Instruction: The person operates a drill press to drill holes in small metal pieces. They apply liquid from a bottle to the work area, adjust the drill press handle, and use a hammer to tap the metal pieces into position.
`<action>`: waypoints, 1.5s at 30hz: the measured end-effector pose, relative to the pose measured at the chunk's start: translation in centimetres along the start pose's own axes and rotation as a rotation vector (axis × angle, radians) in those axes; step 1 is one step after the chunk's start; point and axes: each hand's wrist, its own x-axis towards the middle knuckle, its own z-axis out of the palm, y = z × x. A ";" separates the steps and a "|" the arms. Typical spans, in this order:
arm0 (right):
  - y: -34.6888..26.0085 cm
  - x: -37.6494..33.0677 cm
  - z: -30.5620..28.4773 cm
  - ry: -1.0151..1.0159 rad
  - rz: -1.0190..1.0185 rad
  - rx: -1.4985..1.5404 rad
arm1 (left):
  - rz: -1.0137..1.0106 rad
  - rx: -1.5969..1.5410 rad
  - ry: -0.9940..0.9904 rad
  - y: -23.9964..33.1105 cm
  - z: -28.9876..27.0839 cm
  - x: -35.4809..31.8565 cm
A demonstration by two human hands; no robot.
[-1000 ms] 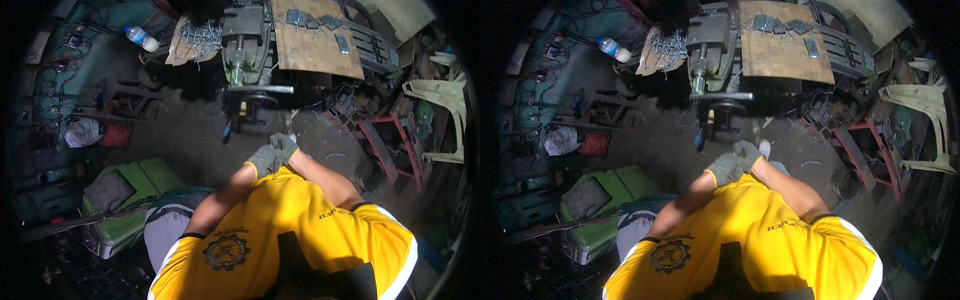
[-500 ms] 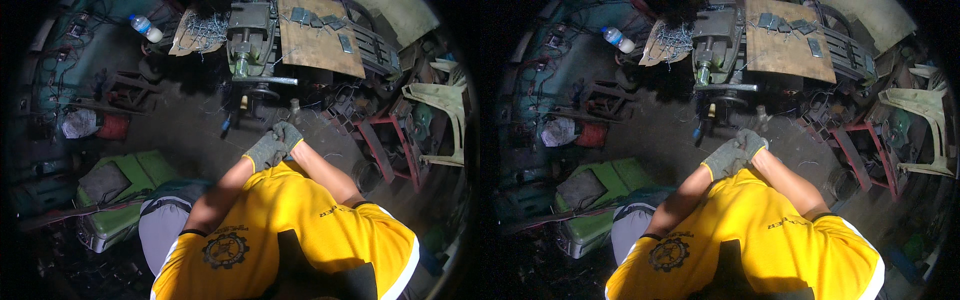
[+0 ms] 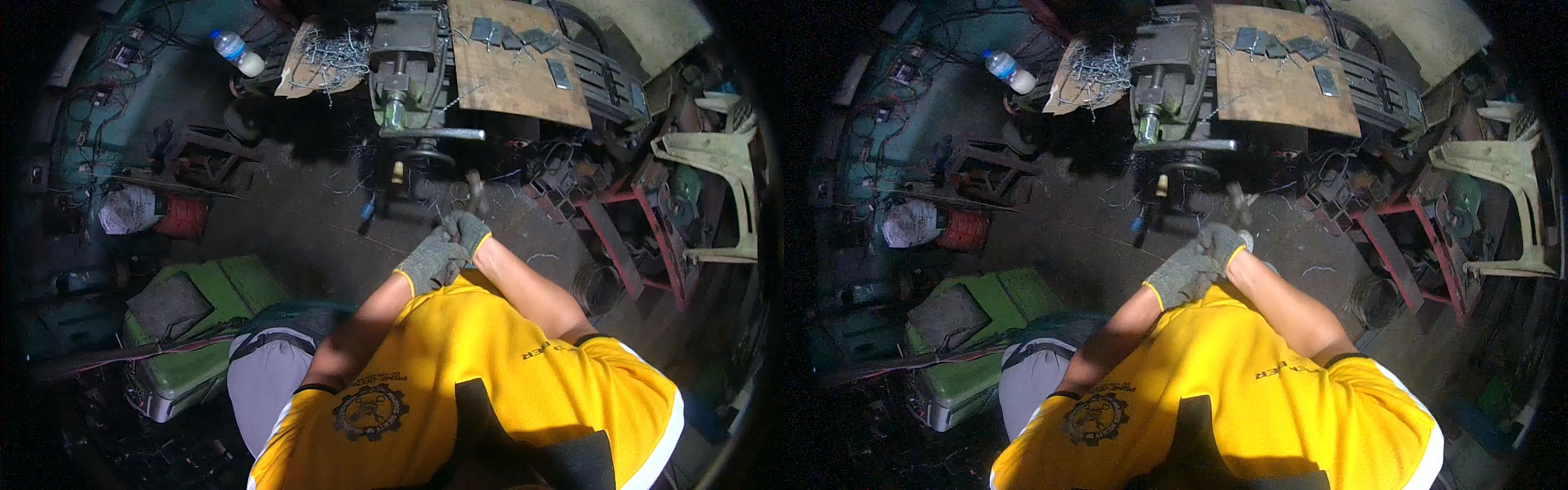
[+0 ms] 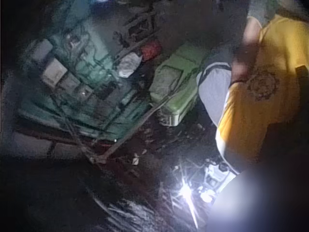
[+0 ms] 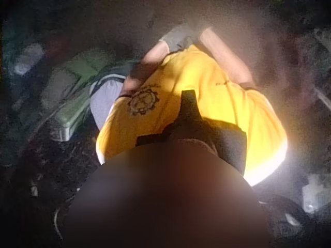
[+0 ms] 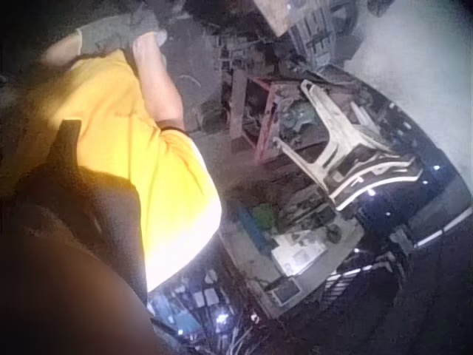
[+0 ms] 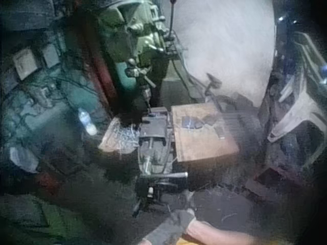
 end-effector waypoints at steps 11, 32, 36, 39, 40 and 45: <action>-3.6 -5.7 10.8 0.021 -0.269 -0.142 | 0.704 0.217 0.108 4.8 3.2 -6.4; -31.4 2.8 -6.2 0.878 -0.665 -1.617 | 1.219 1.608 0.315 18.3 -0.3 7.1; -34.1 5.6 -5.3 0.793 -0.562 -1.827 | 1.235 -0.028 0.734 19.9 -6.2 5.9; -34.6 6.1 -4.4 0.758 -0.473 -1.868 | 0.831 0.490 0.901 19.2 -11.1 7.1; -34.8 6.1 -4.3 0.761 -0.463 -1.846 | 0.615 1.057 0.896 17.9 -12.1 7.7; -36.3 6.5 -5.0 0.682 -0.587 -1.818 | 0.137 1.668 0.400 11.3 -8.0 13.3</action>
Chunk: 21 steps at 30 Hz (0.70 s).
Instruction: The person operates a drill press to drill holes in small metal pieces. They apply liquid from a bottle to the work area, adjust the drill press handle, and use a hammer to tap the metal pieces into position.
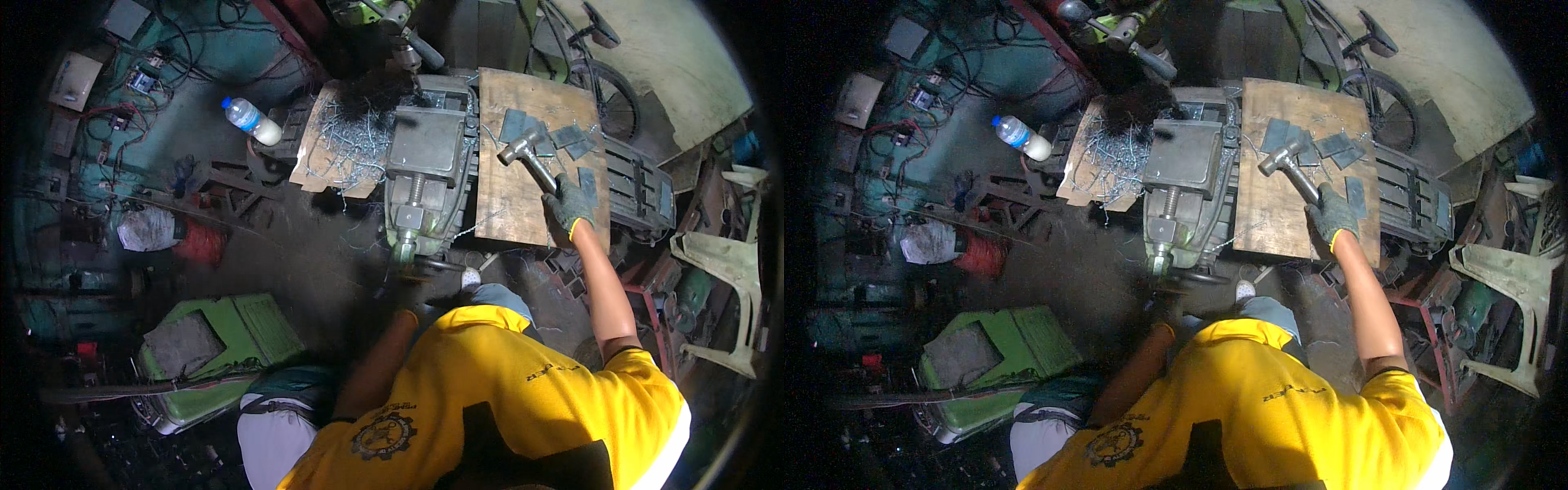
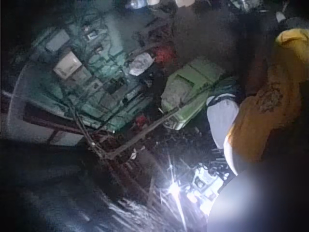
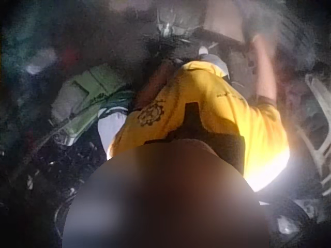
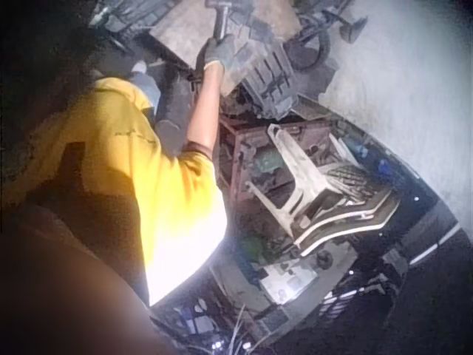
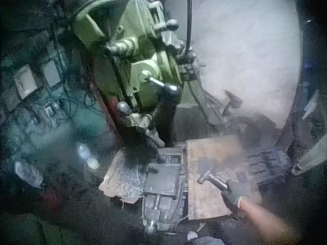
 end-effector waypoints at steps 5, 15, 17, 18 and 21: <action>0.9 0.8 0.6 0.170 -0.109 0.000 | 0.453 -0.819 -0.027 5.7 -4.0 -3.2; -0.5 -0.2 1.6 0.613 -0.079 0.032 | -0.067 -0.187 0.533 -2.8 -10.2 -5.2; -1.1 -0.6 2.3 0.688 -0.078 0.045 | -0.056 -0.240 0.472 -3.2 -9.3 -5.1; -1.5 -0.7 2.6 0.719 -0.103 0.058 | -0.026 -0.263 0.436 -3.3 -8.9 -5.3; -2.6 -1.4 2.8 0.832 -0.145 0.036 | 0.092 -0.366 0.354 -4.7 -9.4 -4.9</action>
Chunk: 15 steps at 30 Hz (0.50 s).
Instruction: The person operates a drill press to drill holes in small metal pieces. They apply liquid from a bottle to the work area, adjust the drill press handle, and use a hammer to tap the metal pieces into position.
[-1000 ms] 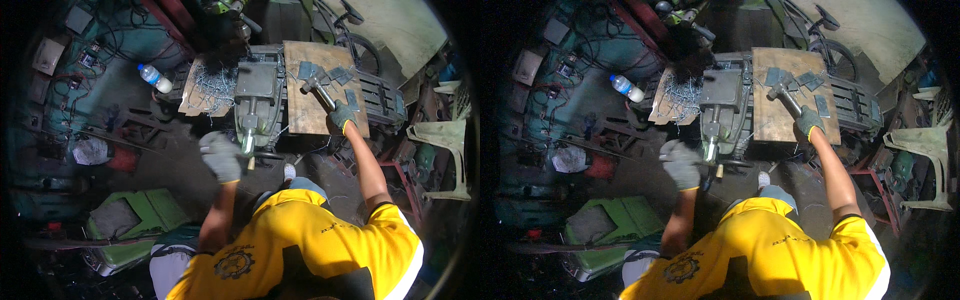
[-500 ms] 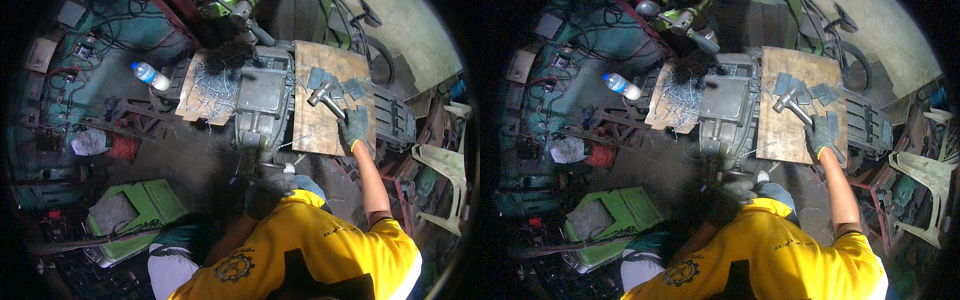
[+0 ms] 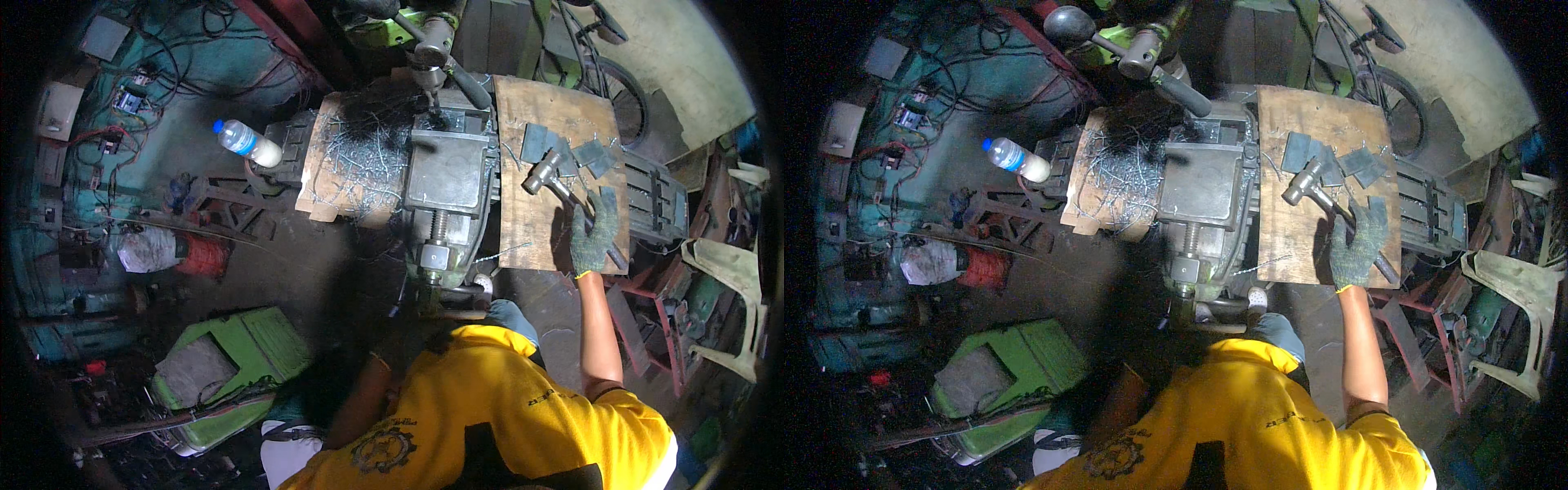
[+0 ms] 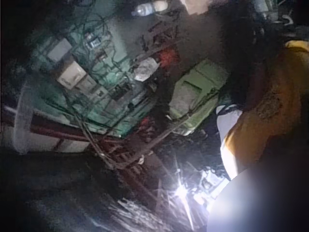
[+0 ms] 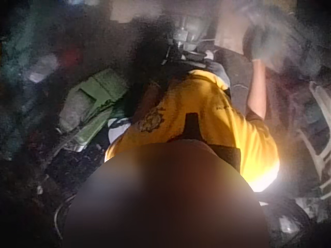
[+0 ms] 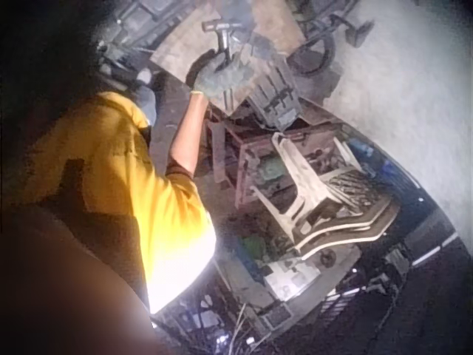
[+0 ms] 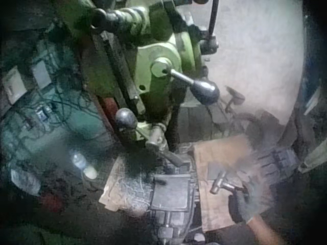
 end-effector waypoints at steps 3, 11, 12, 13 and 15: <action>-1.9 -0.2 -0.8 0.022 0.055 0.130 | -0.004 -0.359 0.041 -2.2 -4.5 3.9; -10.8 6.5 1.2 -0.363 0.163 0.568 | 0.051 -0.394 0.030 -4.5 -13.0 26.6; -12.0 8.4 3.0 -0.413 0.103 0.503 | 0.003 -0.039 -0.025 -4.8 -13.1 29.0; -13.2 10.2 5.0 -0.439 -0.003 0.458 | 0.102 0.139 0.041 -5.2 -12.7 30.7; -15.0 12.7 8.5 -0.572 -0.103 0.232 | 0.447 0.509 0.212 -6.3 -11.4 33.2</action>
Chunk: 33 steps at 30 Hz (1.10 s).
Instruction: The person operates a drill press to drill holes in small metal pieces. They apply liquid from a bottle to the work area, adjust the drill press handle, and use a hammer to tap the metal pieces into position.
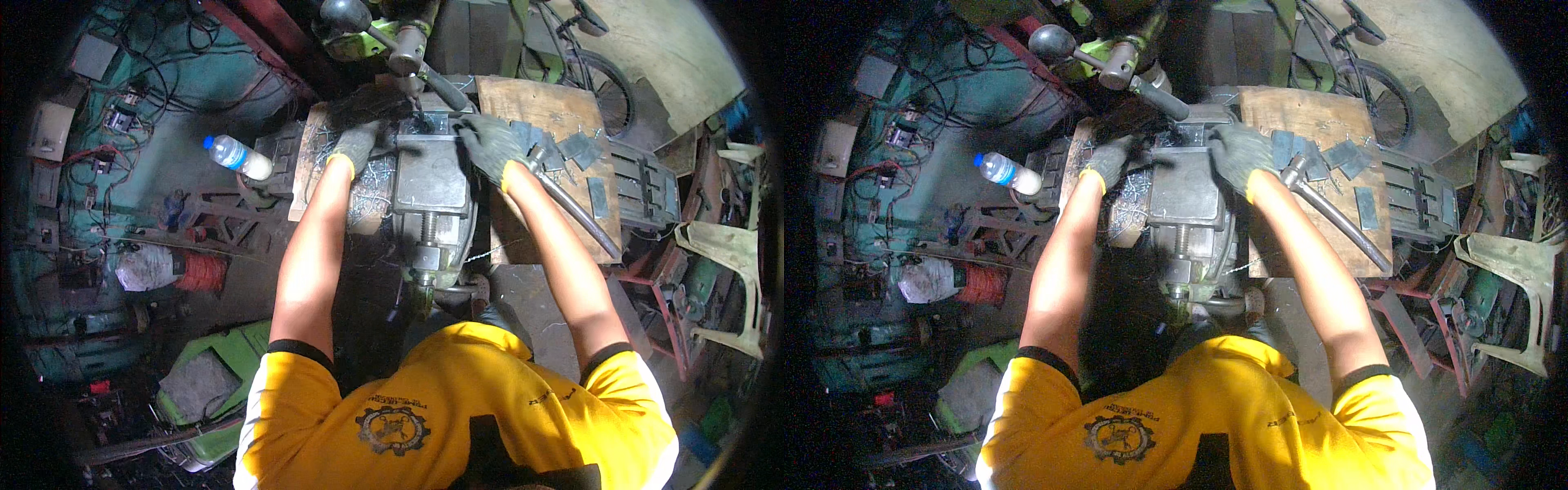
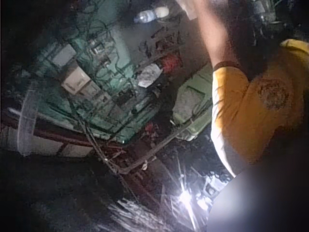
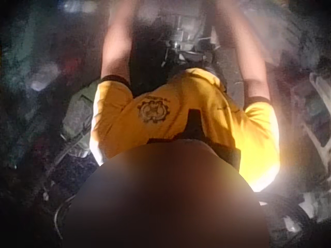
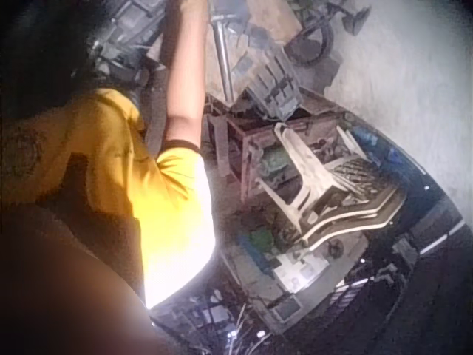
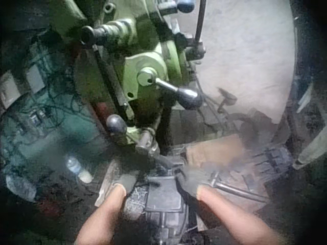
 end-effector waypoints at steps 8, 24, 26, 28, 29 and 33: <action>-0.8 4.4 4.3 -0.195 0.182 -0.309 | -0.305 -0.755 -0.311 -0.1 1.5 2.7; -0.7 3.9 0.1 -0.137 0.228 0.011 | -0.713 -1.374 -0.331 -1.2 4.2 3.4; -0.7 3.3 -3.8 0.262 0.167 0.451 | -0.616 -1.489 -0.283 -0.8 3.9 3.4; -0.7 4.6 -8.9 0.654 0.065 0.691 | -0.623 -1.556 -0.228 -0.3 3.6 3.4; -0.2 5.3 -12.2 0.848 -0.065 0.567 | -0.592 -1.717 -0.239 0.0 3.5 3.5; 1.4 11.5 -22.3 0.854 -0.128 0.215 | -0.671 -1.809 -0.234 0.7 3.4 2.5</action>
